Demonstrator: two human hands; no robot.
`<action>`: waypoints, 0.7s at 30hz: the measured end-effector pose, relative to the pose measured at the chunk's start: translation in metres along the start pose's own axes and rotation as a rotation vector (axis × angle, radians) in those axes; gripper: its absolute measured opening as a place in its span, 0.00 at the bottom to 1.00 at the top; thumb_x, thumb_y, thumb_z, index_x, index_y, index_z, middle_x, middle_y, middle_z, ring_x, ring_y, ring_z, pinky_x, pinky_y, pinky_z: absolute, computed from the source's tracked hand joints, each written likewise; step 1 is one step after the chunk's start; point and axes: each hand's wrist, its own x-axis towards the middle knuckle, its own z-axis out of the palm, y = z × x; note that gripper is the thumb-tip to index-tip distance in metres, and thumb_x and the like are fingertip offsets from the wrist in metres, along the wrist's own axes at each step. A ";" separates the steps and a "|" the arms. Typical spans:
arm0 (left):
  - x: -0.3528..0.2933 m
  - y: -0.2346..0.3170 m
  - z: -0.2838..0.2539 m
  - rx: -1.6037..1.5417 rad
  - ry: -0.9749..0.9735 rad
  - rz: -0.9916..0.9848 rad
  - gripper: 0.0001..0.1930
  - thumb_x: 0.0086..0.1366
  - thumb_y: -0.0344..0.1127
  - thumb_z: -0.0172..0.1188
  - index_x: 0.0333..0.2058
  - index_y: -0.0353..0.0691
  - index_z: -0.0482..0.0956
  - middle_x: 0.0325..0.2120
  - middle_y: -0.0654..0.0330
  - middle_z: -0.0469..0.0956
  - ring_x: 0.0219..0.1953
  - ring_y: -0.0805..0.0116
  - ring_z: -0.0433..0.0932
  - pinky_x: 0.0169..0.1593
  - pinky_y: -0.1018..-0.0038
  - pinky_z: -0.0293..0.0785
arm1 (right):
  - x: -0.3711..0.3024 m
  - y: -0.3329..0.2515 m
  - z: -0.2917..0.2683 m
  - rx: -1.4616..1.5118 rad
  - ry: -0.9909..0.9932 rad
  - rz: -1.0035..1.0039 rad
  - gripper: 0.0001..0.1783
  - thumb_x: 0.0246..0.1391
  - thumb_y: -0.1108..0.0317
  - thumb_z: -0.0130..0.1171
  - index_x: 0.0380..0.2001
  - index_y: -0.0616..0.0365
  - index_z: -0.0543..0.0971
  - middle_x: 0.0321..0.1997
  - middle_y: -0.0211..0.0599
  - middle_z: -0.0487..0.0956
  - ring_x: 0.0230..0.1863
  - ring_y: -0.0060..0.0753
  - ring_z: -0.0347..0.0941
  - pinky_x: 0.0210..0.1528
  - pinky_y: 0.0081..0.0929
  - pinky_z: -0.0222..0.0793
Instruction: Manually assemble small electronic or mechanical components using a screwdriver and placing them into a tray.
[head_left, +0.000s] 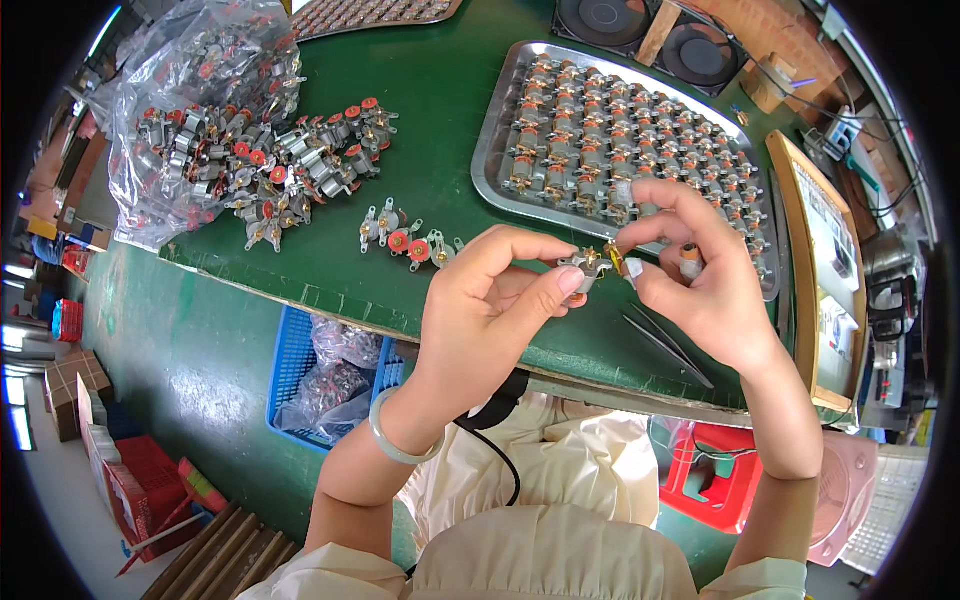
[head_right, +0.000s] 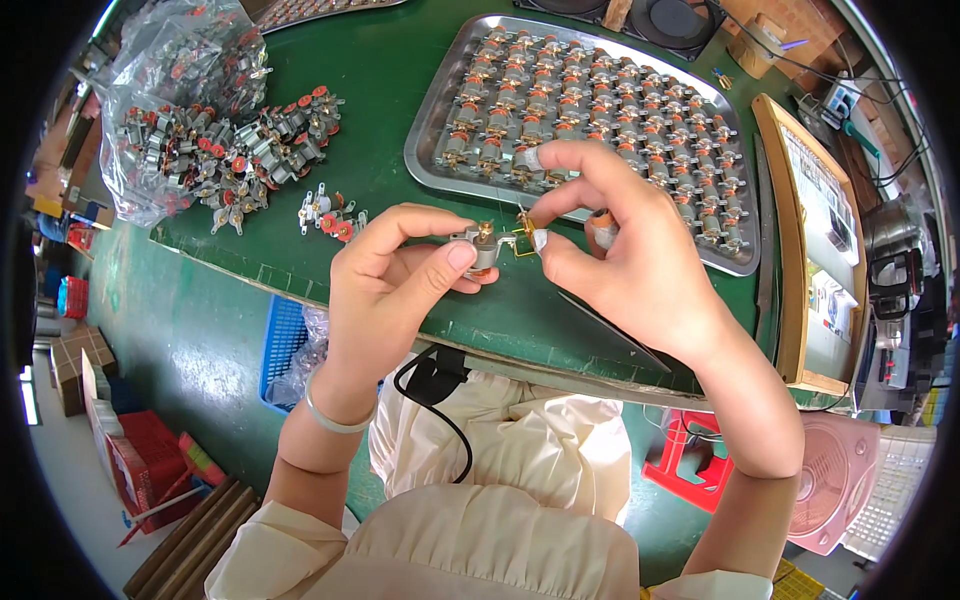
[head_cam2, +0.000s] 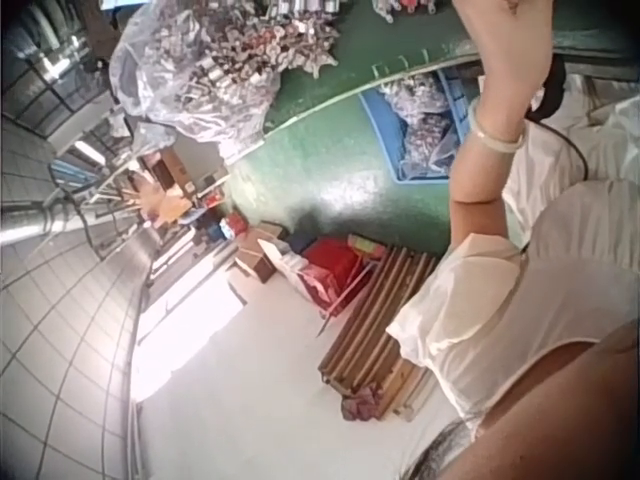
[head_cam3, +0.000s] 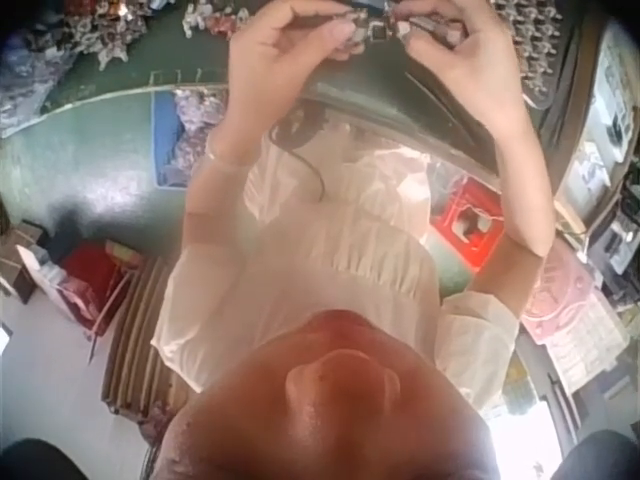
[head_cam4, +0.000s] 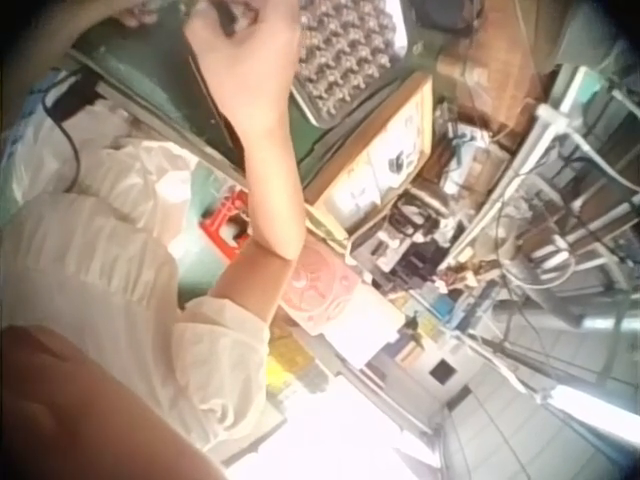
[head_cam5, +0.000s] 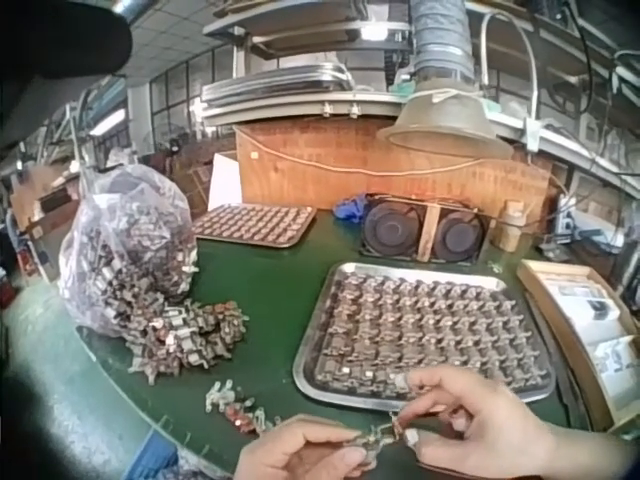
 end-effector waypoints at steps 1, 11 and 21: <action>0.001 0.000 0.001 0.004 0.002 -0.012 0.08 0.58 0.25 0.54 0.37 0.29 0.70 0.32 0.54 0.76 0.32 0.67 0.78 0.35 0.78 0.76 | 0.000 0.000 -0.001 -0.063 0.004 -0.015 0.25 0.40 0.78 0.55 0.46 0.56 0.66 0.31 0.27 0.77 0.23 0.06 0.58 0.23 0.10 0.54; 0.006 0.011 0.007 -0.168 -0.049 -0.195 0.09 0.58 0.27 0.56 0.36 0.29 0.70 0.30 0.57 0.74 0.31 0.68 0.78 0.33 0.80 0.76 | 0.003 -0.005 -0.006 0.523 -0.170 0.369 0.28 0.37 0.81 0.50 0.48 0.62 0.64 0.32 0.40 0.76 0.10 0.10 0.57 0.08 0.08 0.50; 0.010 0.011 0.012 -0.156 0.053 -0.118 0.09 0.58 0.29 0.56 0.36 0.31 0.70 0.31 0.54 0.75 0.30 0.64 0.79 0.31 0.76 0.78 | -0.002 -0.003 0.006 0.690 -0.047 0.254 0.26 0.46 0.76 0.57 0.49 0.62 0.62 0.32 0.39 0.76 0.15 0.11 0.62 0.11 0.09 0.54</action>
